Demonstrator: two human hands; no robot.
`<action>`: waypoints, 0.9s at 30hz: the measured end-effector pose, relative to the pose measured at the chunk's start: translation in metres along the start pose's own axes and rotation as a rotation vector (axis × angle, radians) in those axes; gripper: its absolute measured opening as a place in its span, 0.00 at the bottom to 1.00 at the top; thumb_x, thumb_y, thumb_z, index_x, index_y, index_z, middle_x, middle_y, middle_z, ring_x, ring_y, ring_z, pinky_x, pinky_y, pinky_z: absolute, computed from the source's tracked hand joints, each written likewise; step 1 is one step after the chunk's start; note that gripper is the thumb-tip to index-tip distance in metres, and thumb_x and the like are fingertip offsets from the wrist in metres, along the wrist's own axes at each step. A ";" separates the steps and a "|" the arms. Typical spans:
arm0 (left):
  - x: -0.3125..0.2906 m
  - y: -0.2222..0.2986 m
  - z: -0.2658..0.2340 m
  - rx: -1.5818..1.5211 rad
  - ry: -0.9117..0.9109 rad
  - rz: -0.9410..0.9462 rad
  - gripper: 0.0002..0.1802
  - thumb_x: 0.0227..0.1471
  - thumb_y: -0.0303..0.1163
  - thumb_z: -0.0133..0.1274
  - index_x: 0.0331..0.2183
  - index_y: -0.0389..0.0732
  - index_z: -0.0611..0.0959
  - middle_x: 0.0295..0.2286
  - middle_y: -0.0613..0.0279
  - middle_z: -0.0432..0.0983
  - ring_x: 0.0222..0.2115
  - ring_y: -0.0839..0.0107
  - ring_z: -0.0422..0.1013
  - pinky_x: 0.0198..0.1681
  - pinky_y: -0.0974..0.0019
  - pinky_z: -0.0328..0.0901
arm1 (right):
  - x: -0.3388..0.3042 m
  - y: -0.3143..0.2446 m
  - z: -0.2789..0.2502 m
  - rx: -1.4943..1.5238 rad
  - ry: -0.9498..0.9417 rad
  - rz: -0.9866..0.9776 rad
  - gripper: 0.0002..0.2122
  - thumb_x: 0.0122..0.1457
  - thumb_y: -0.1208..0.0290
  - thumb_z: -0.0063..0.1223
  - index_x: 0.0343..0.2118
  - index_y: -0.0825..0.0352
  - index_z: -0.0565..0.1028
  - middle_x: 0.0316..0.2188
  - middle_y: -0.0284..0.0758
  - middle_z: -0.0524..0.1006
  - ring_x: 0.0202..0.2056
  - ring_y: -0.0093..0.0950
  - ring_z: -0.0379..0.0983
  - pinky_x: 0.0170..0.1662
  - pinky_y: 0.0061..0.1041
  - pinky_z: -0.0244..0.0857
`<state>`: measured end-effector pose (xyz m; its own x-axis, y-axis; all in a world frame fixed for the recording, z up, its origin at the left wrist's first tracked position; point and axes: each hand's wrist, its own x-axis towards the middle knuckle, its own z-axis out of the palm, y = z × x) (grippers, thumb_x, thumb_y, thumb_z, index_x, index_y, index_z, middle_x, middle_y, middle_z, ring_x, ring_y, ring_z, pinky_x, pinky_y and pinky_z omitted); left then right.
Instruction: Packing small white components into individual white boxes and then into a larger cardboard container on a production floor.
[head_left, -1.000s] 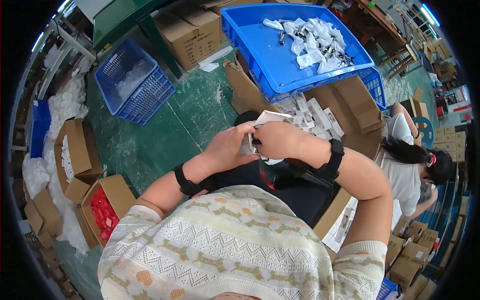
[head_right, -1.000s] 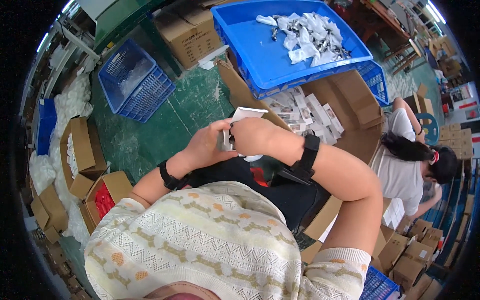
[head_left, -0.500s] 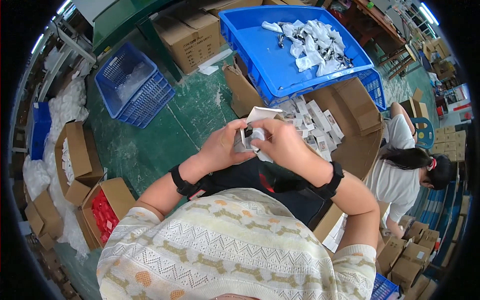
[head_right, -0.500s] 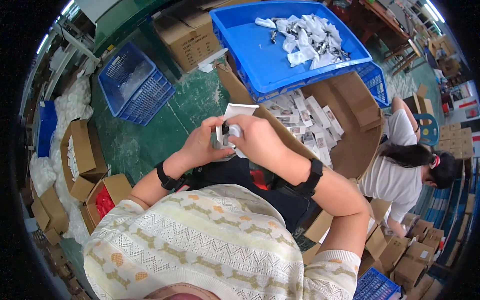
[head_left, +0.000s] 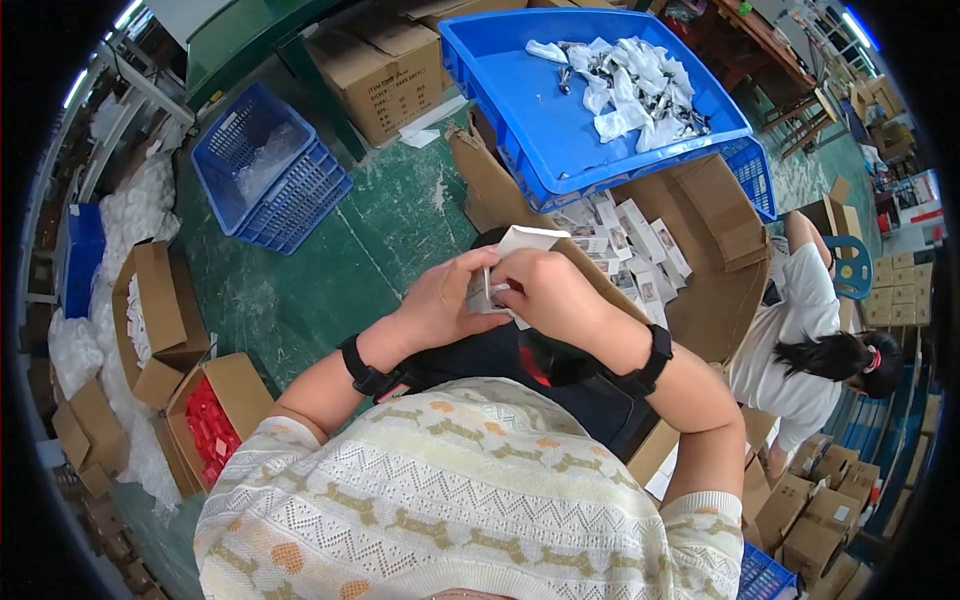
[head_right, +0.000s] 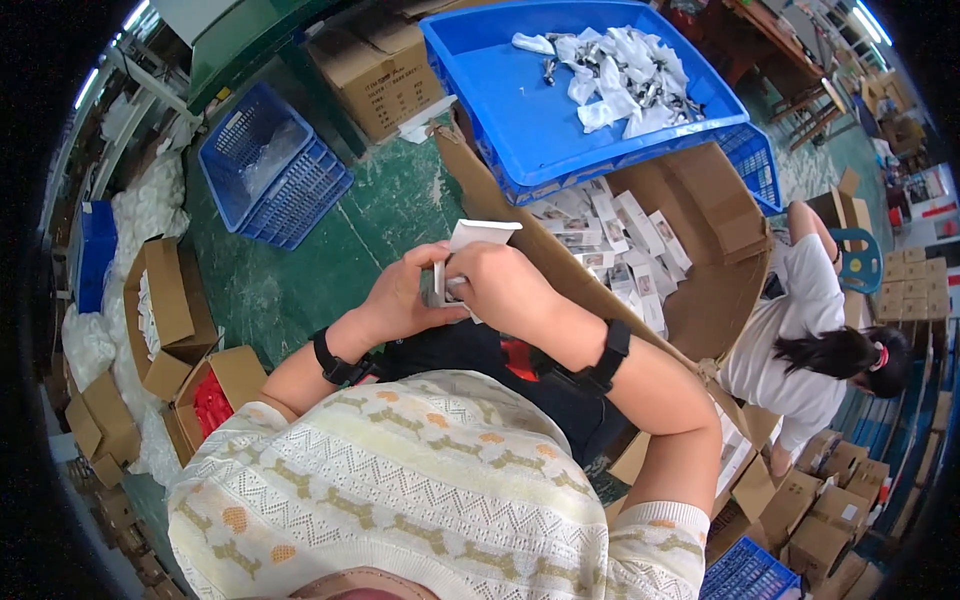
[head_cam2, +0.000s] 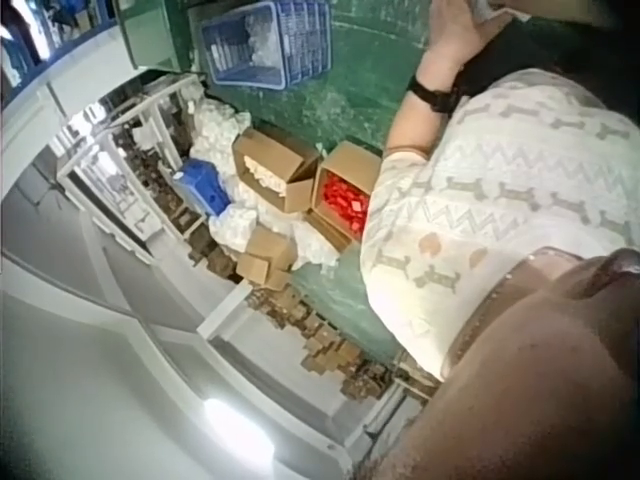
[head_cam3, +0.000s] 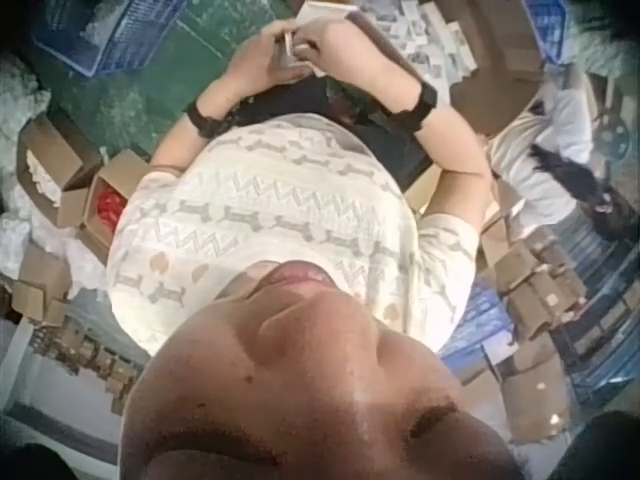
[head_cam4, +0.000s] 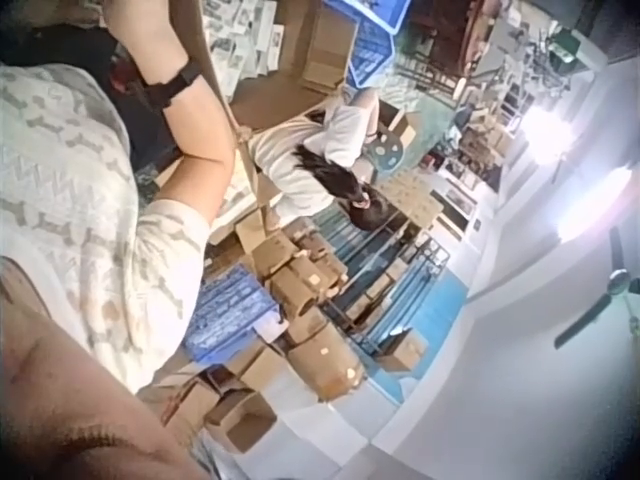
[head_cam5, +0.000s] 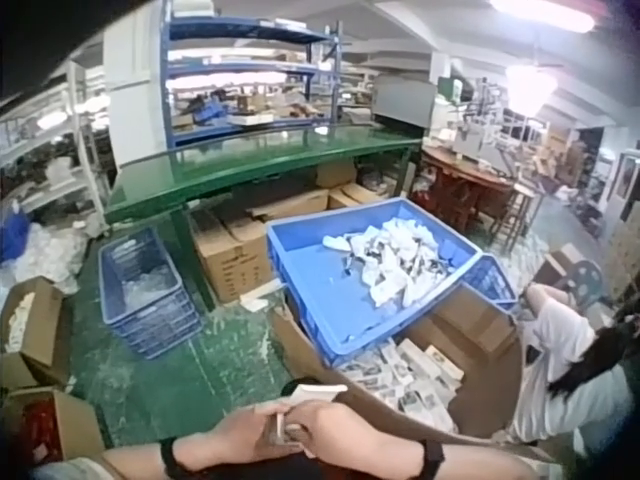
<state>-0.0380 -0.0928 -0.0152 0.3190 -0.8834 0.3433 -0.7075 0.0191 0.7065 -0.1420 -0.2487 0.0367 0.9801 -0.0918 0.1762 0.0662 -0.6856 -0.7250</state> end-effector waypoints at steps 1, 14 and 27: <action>0.000 0.000 0.001 0.011 -0.012 0.013 0.42 0.33 0.35 0.67 0.48 0.46 0.60 0.44 0.54 0.69 0.40 0.52 0.70 0.41 0.59 0.67 | 0.002 0.003 0.000 -0.068 -0.115 -0.020 0.10 0.46 0.81 0.53 0.34 0.68 0.75 0.23 0.37 0.74 0.27 0.33 0.73 0.31 0.26 0.66; -0.004 -0.018 -0.005 -0.207 0.075 -0.129 0.44 0.33 0.37 0.67 0.49 0.45 0.59 0.42 0.53 0.70 0.40 0.55 0.70 0.41 0.59 0.66 | -0.027 0.009 -0.019 -0.176 0.170 -0.160 0.14 0.41 0.77 0.59 0.34 0.66 0.75 0.47 0.42 0.68 0.52 0.44 0.60 0.51 0.38 0.58; -0.001 -0.010 0.002 -0.105 -0.033 -0.078 0.42 0.34 0.35 0.67 0.48 0.44 0.60 0.42 0.52 0.69 0.41 0.56 0.69 0.44 0.60 0.65 | 0.012 0.008 -0.007 -0.573 0.167 0.194 0.18 0.43 0.73 0.60 0.38 0.71 0.69 0.34 0.39 0.71 0.41 0.35 0.67 0.40 0.29 0.64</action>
<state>-0.0325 -0.0936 -0.0238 0.3484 -0.8989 0.2659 -0.6107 -0.0024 0.7919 -0.1310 -0.2600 0.0380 0.9184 -0.3338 0.2125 -0.2667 -0.9189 -0.2907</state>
